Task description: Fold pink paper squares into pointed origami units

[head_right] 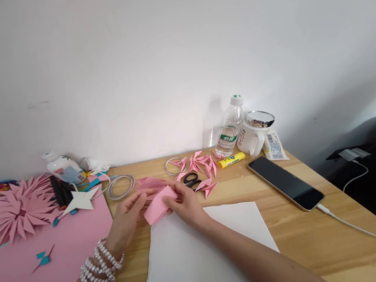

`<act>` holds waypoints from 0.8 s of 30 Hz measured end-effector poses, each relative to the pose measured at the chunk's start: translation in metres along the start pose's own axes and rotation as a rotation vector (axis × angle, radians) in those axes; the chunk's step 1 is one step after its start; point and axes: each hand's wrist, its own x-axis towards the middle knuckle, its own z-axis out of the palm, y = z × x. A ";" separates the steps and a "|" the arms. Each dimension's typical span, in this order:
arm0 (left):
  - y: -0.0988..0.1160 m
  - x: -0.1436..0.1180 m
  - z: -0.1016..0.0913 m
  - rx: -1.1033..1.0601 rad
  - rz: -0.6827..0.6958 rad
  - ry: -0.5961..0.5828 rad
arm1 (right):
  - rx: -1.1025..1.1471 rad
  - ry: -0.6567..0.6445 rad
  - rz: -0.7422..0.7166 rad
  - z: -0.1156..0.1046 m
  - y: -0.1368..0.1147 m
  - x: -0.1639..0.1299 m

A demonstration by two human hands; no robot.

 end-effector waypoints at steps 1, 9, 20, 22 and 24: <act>0.000 0.000 0.001 0.030 -0.014 -0.018 | -0.028 -0.005 -0.016 0.001 0.000 -0.001; -0.001 -0.003 0.003 0.002 -0.093 -0.182 | -0.023 0.008 -0.056 0.001 0.001 -0.001; -0.002 -0.005 0.002 -0.067 -0.145 -0.174 | 0.010 0.056 -0.067 0.001 0.007 0.000; -0.003 -0.005 0.002 -0.054 -0.151 -0.147 | 0.001 0.063 -0.077 0.001 0.008 0.000; -0.004 -0.004 0.002 -0.038 -0.157 -0.128 | -0.010 0.068 -0.090 0.001 0.009 0.000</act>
